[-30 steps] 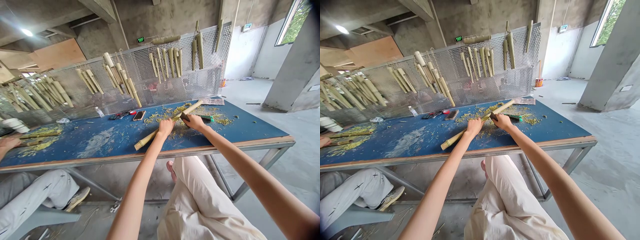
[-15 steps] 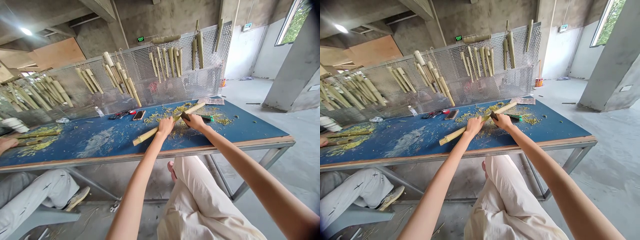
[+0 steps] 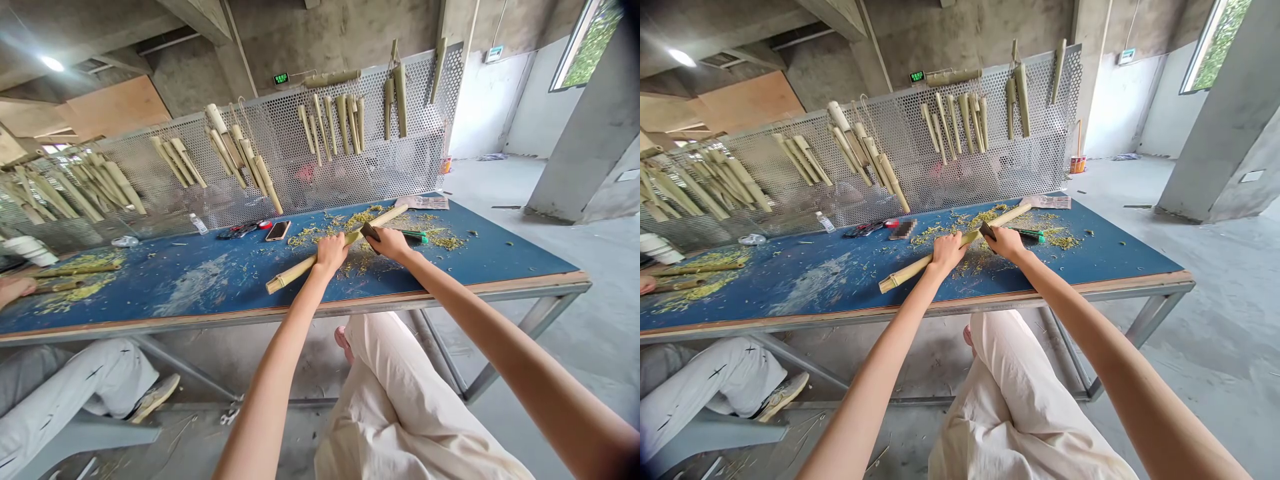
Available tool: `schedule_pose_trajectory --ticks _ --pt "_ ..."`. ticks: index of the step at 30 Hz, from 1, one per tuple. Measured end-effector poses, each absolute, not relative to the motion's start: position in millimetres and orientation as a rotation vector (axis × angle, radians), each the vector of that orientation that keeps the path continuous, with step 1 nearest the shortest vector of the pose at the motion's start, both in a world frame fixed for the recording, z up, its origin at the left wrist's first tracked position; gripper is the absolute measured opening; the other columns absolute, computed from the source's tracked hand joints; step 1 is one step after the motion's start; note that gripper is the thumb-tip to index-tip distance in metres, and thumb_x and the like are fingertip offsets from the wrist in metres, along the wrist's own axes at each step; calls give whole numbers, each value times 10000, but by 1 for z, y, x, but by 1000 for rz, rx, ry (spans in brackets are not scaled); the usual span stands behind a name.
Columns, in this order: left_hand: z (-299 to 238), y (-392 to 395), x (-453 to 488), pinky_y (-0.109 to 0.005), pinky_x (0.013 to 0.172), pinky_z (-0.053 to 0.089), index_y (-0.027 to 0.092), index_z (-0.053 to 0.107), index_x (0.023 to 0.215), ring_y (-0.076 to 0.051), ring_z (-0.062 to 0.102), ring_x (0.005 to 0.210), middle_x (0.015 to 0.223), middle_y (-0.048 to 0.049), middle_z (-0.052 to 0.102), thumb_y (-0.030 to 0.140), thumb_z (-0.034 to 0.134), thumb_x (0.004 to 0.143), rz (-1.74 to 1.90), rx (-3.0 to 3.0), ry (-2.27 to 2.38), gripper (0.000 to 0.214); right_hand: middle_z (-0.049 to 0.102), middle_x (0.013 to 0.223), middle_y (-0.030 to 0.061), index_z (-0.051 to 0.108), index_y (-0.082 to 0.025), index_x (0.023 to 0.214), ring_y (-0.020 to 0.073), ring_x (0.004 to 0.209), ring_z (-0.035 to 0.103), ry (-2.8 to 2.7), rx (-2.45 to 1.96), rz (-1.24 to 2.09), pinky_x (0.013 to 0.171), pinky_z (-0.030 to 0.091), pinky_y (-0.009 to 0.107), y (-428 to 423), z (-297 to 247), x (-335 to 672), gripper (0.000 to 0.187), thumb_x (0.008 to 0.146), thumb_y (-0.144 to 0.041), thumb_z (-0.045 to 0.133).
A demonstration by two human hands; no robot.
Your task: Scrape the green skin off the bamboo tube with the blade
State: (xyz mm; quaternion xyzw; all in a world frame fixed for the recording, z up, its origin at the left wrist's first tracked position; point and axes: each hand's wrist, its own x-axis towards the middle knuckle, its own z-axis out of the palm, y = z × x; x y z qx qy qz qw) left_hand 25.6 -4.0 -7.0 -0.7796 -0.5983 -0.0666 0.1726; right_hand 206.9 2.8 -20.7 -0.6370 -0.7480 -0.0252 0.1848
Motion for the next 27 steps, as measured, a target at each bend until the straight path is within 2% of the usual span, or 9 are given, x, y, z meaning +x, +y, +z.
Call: schedule_pose_trajectory --ticks 8,13,17,23,27 --pt "-6 -4 23 -352 878 491 139 571 1288 -274 664 1091 1188 -161 699 312 548 974 -194 -2228 -1651 360 748 1043 142 638 -145 1175 265 935 704 -2121 -1794 -55 701 419 274 3 -21 207 394 1015 -419 405" --pt "-6 -6 22 -362 952 478 149 585 1268 -272 599 1200 1270 -150 658 159 507 957 -222 -2233 -1601 321 749 1031 142 632 -146 1183 262 937 705 -2104 -1803 -57 714 430 273 3 -20 207 394 1017 -420 401" --pt "-7 -7 22 -364 989 466 135 625 1204 -272 565 1229 1264 -152 648 98 472 946 -218 -2213 -1587 302 748 1034 146 634 -146 1184 262 936 704 -2104 -1812 -55 721 435 275 3 -21 207 394 1014 -422 410" --pt "-9 -4 22 -377 1021 459 130 643 1196 -284 562 1246 1283 -166 640 181 520 955 -187 -2177 -1630 276 747 1052 148 637 -142 1184 266 948 704 -2118 -1807 -63 726 437 276 1 -19 206 397 1017 -417 405" --pt "-10 -2 22 -369 921 500 154 584 1296 -274 665 1109 1168 -168 706 248 499 988 -138 -2172 -1707 333 750 1034 142 635 -144 1182 263 932 704 -2124 -1802 -53 710 430 274 0 -18 206 385 1017 -410 411"
